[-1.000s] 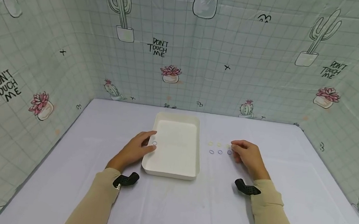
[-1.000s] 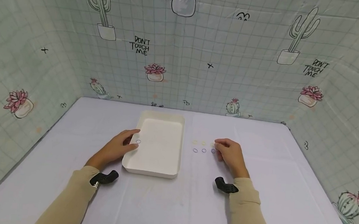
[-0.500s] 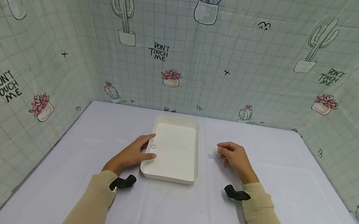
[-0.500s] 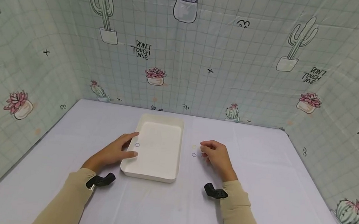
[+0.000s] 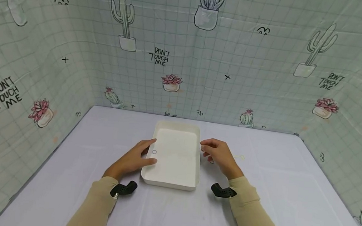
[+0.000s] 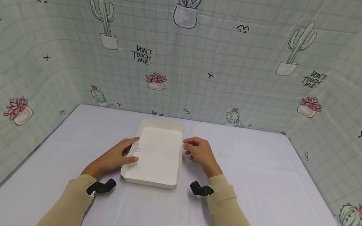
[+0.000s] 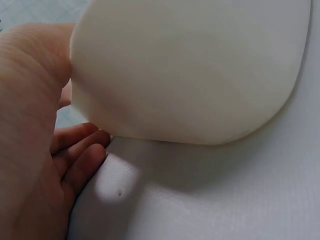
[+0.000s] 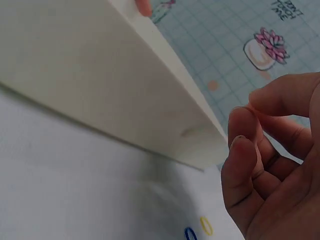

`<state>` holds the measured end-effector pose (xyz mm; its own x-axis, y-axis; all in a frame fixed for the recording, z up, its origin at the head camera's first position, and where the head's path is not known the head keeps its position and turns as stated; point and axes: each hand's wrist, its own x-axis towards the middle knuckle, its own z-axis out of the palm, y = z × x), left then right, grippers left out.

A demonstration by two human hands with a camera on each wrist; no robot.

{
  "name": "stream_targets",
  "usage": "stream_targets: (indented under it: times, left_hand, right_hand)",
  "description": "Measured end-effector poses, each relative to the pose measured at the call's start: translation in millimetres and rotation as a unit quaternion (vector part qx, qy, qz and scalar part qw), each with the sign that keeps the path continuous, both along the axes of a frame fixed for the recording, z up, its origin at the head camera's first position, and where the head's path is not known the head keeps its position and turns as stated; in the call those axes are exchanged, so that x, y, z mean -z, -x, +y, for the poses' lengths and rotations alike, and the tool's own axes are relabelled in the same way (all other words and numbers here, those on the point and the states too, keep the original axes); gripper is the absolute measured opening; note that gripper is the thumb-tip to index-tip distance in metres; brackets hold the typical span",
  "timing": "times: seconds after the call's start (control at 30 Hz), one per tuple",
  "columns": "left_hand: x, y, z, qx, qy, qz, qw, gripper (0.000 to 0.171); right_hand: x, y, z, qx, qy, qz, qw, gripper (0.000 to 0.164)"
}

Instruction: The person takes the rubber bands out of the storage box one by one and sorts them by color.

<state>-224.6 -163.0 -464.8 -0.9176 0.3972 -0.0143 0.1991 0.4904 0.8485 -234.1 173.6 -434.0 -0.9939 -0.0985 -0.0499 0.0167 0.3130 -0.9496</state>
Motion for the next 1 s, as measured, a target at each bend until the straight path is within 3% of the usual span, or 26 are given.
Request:
stream_targets:
  times: [0.3, 0.53, 0.73, 0.83, 1.0]
  left_hand:
    - [1.4, 0.8, -2.9, 0.001, 0.005, -0.003, 1.0, 0.086]
    - [0.3, -0.4, -0.1, -0.007, 0.002, 0.0, 1.0, 0.086]
    - [-1.2, -0.3, 1.0, -0.006, 0.011, -0.009, 0.9999, 0.089]
    - [-3.5, 1.0, 0.3, 0.0, 0.007, -0.013, 0.9999, 0.092]
    - [-5.1, 2.1, -3.2, 0.01, 0.008, -0.015, 0.9998, 0.094]
  right_hand:
    - [-13.2, 15.0, -37.3, -0.045, 0.03, -0.011, 0.998, 0.032]
    - [-18.6, 26.7, -69.5, -0.086, 0.018, -0.023, 0.996, 0.032]
    - [-15.5, 35.3, -90.6, -0.106, -0.005, -0.057, 0.993, 0.035]
    - [-12.3, 40.6, -97.5, -0.106, -0.023, -0.053, 0.993, 0.033]
    - [-4.5, 45.7, -109.2, -0.154, -0.056, -0.041, 0.986, 0.032]
